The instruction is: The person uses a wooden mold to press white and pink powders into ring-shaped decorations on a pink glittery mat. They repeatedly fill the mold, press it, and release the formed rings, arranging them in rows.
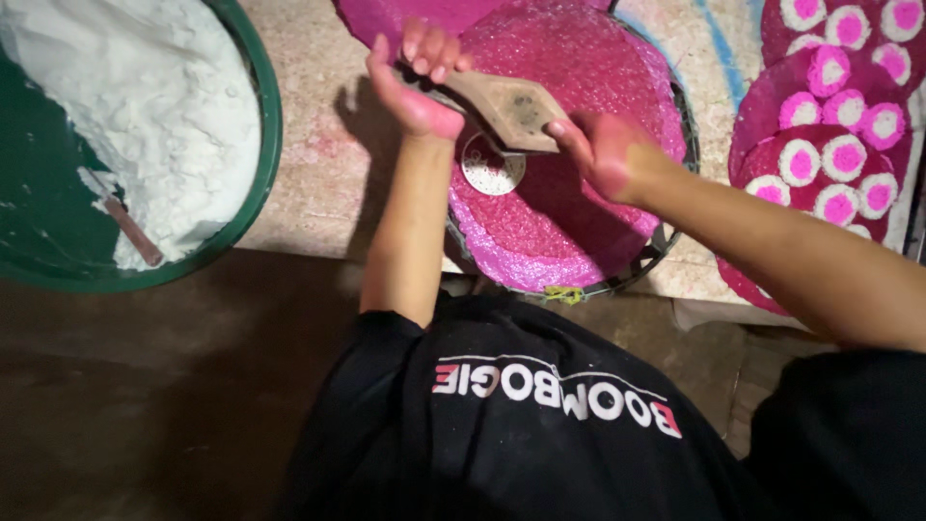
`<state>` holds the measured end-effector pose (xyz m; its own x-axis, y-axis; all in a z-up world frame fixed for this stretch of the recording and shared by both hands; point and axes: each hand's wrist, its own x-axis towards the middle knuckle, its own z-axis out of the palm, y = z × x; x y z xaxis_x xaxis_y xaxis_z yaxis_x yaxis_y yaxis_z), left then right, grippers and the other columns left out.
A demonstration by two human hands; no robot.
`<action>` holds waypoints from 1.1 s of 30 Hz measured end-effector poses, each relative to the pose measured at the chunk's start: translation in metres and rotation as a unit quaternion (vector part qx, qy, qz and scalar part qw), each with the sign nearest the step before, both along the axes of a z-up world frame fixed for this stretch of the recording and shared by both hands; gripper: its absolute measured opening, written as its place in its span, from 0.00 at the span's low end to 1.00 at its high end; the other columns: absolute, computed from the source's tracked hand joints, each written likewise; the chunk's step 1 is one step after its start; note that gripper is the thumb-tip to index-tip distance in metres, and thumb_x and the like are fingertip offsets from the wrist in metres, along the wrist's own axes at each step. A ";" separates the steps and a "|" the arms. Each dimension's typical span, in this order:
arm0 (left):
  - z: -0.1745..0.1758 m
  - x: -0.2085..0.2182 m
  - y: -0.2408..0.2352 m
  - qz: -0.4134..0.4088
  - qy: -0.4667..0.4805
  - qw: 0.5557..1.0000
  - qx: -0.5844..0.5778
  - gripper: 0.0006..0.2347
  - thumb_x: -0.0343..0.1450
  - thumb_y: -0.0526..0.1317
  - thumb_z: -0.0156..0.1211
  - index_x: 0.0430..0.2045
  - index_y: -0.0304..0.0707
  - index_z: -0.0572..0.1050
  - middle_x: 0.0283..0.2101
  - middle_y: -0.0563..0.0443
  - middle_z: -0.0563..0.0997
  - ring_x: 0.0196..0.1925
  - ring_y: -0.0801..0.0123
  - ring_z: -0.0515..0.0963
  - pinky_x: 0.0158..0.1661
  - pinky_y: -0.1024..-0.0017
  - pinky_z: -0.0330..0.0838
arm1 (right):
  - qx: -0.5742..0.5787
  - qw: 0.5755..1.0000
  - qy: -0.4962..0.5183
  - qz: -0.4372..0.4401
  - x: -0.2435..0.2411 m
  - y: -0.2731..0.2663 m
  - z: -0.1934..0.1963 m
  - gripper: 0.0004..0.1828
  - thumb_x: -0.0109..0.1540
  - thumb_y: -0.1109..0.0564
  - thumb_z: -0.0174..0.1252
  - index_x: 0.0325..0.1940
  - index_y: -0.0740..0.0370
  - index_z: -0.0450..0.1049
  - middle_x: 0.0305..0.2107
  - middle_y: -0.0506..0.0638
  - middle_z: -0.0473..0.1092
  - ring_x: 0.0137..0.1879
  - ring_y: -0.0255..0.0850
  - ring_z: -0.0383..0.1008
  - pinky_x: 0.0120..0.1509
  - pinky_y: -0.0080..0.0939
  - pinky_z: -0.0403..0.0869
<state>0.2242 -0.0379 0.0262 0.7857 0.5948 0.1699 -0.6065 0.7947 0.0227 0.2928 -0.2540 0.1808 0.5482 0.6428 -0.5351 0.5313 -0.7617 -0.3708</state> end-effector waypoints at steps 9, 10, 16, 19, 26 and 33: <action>-0.005 -0.030 0.003 0.021 0.062 0.998 -0.009 0.16 0.74 0.57 0.44 0.21 0.49 0.61 0.20 0.63 0.57 0.22 0.74 0.59 0.35 0.66 0.64 | 0.078 0.995 0.058 0.034 -0.013 0.000 -0.020 0.34 0.71 0.35 0.37 0.50 0.66 0.76 0.32 0.68 0.74 0.42 0.60 0.77 0.50 0.59 0.72; -0.007 -0.030 -0.006 0.018 0.058 0.998 -0.015 0.16 0.75 0.56 0.44 0.22 0.49 0.62 0.21 0.61 0.59 0.23 0.73 0.61 0.37 0.65 0.65 | 0.056 0.996 0.065 0.028 -0.011 -0.005 -0.022 0.34 0.71 0.35 0.36 0.48 0.66 0.76 0.31 0.67 0.74 0.40 0.58 0.77 0.50 0.58 0.72; -0.013 -0.028 -0.040 -0.050 0.166 0.985 0.018 0.21 0.74 0.59 0.44 0.44 0.40 0.67 0.48 0.43 0.73 0.52 0.58 0.73 0.58 0.56 0.68 | -0.014 0.994 0.086 -0.064 0.036 -0.065 -0.019 0.39 0.72 0.31 0.30 0.30 0.62 0.73 0.20 0.54 0.68 0.26 0.45 0.68 0.32 0.52 0.72; -0.006 -0.050 -0.027 -0.032 0.334 0.873 0.354 0.29 0.72 0.53 0.57 0.67 0.42 0.60 0.66 0.39 0.71 0.69 0.53 0.70 0.68 0.56 0.65 | 0.162 0.979 0.104 -0.069 0.051 -0.117 -0.023 0.41 0.73 0.29 0.30 0.27 0.65 0.67 0.18 0.53 0.65 0.24 0.43 0.64 0.30 0.46 0.67; 0.010 -0.097 -0.058 0.049 0.423 0.460 0.779 0.54 0.53 0.42 0.84 0.71 0.45 0.46 0.66 0.35 0.66 0.69 0.42 0.60 0.64 0.43 0.55 | 0.413 0.863 0.181 -0.229 0.009 -0.197 -0.081 0.44 0.72 0.22 0.26 0.40 0.63 0.70 0.24 0.51 0.66 0.29 0.42 0.66 0.35 0.43 0.65; 0.016 -0.091 -0.070 0.066 0.433 0.402 0.804 0.51 0.57 0.45 0.81 0.73 0.48 0.48 0.66 0.40 0.67 0.68 0.47 0.63 0.65 0.44 0.55 | 0.541 0.719 0.249 -0.358 -0.028 -0.215 -0.124 0.43 0.69 0.19 0.34 0.56 0.61 0.64 0.31 0.52 0.63 0.31 0.43 0.62 0.35 0.44 0.63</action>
<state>0.1333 -0.1078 0.0422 0.9438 0.3097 0.1157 0.1477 -0.7080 0.6906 0.2646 -0.4692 0.0565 0.8600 0.4780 -0.1786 -0.2572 0.1038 -0.9608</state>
